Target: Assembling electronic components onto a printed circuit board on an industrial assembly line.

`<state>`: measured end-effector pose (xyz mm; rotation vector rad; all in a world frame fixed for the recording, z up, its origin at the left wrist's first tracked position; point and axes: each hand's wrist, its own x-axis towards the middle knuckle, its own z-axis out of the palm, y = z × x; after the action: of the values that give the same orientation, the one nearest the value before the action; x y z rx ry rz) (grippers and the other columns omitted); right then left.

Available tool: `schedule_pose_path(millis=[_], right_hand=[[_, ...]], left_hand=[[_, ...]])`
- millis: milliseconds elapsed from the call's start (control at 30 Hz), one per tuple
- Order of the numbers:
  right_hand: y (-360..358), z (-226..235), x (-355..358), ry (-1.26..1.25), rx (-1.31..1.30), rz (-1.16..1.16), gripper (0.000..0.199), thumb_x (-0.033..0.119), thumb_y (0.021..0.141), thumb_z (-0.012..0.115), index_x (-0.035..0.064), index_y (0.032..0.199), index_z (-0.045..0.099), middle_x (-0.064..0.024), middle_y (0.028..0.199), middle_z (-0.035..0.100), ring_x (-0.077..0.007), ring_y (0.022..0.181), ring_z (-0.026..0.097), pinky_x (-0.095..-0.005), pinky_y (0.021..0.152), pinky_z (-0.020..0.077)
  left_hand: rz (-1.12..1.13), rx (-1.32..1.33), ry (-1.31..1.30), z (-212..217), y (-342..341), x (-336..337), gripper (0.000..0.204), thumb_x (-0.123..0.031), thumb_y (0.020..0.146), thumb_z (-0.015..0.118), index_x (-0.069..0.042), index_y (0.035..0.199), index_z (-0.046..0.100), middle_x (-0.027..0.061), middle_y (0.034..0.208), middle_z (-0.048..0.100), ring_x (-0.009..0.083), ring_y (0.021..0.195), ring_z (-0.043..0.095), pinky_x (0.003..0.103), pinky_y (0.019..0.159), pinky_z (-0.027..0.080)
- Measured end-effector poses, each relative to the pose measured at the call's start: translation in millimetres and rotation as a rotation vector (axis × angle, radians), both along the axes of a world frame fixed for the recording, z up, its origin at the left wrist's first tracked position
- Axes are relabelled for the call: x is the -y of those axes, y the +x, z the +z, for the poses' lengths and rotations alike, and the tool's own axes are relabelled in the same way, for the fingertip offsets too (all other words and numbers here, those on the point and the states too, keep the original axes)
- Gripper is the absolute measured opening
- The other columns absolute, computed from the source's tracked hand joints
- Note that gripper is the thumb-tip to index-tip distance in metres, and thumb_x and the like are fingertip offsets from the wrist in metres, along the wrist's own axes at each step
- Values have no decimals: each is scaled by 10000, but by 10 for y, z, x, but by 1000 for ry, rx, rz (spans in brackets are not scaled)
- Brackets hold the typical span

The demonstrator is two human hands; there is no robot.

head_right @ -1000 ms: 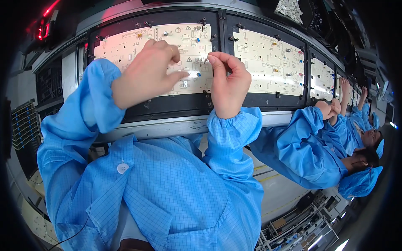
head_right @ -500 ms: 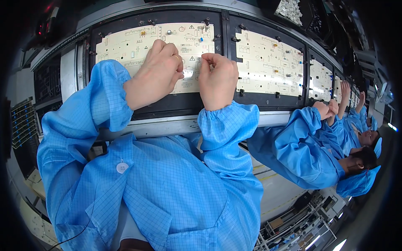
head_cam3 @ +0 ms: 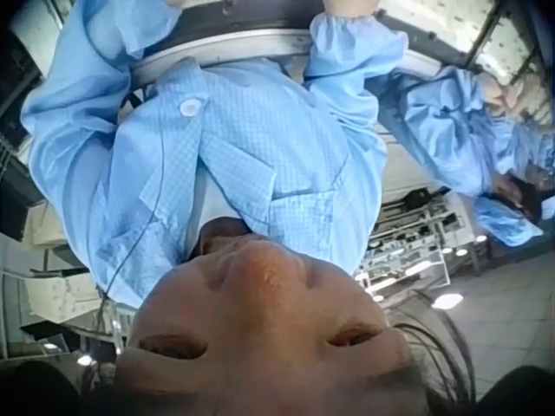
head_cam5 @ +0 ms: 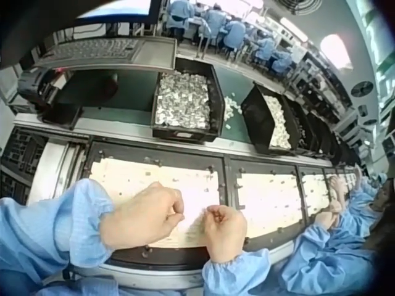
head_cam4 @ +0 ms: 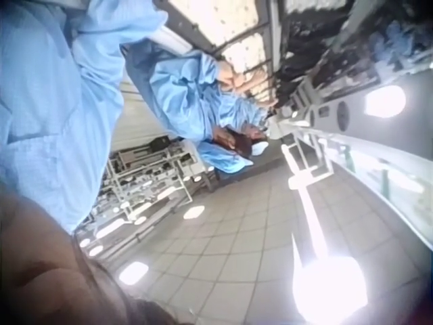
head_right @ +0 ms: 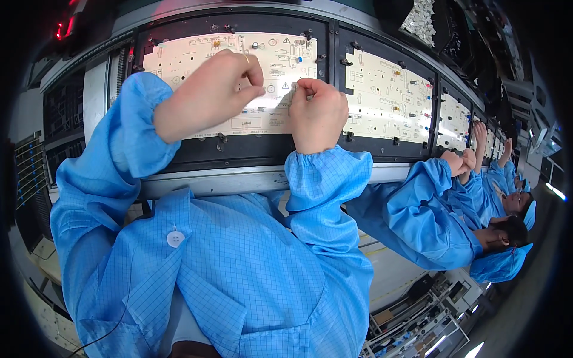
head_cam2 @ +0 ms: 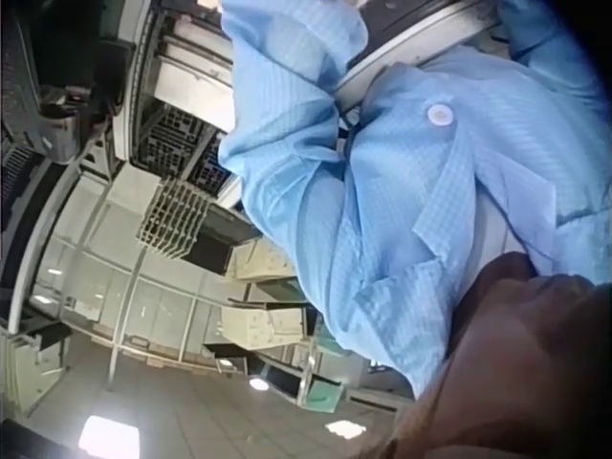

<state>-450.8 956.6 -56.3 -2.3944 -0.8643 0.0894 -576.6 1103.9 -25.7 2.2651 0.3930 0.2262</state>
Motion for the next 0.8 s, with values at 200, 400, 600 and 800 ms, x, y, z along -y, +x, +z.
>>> schedule_pose_path(millis=[200,400,600,800], right_hand=[[-37,82,-61,-7,-130,-67,155,115,826,725,3,928,758,-117,715,714,-171,631,679,-288,625,537],[-61,20,-29,-63,91,5,156,133,833,733,45,957,767,-116,706,706,-202,585,663,-324,601,525],[-169,274,125,49,129,197,97,55,803,731,81,892,757,-78,812,693,-220,756,585,-338,695,493],[-338,57,80,21,169,341,144,37,714,754,91,843,722,-69,830,666,-311,852,526,-391,794,434]], left_hand=[[77,-2,-344,-107,-62,-147,128,-81,815,622,29,859,672,162,789,673,247,659,648,373,591,511],[33,-401,-594,49,-8,-98,220,-158,881,598,42,937,670,75,783,643,135,698,615,272,627,494],[-20,-298,-389,0,-71,-23,253,-194,901,603,48,916,675,87,753,645,152,669,592,302,614,478],[61,-144,-559,103,20,-288,215,-161,883,579,28,881,682,82,669,617,137,585,589,303,524,472]])
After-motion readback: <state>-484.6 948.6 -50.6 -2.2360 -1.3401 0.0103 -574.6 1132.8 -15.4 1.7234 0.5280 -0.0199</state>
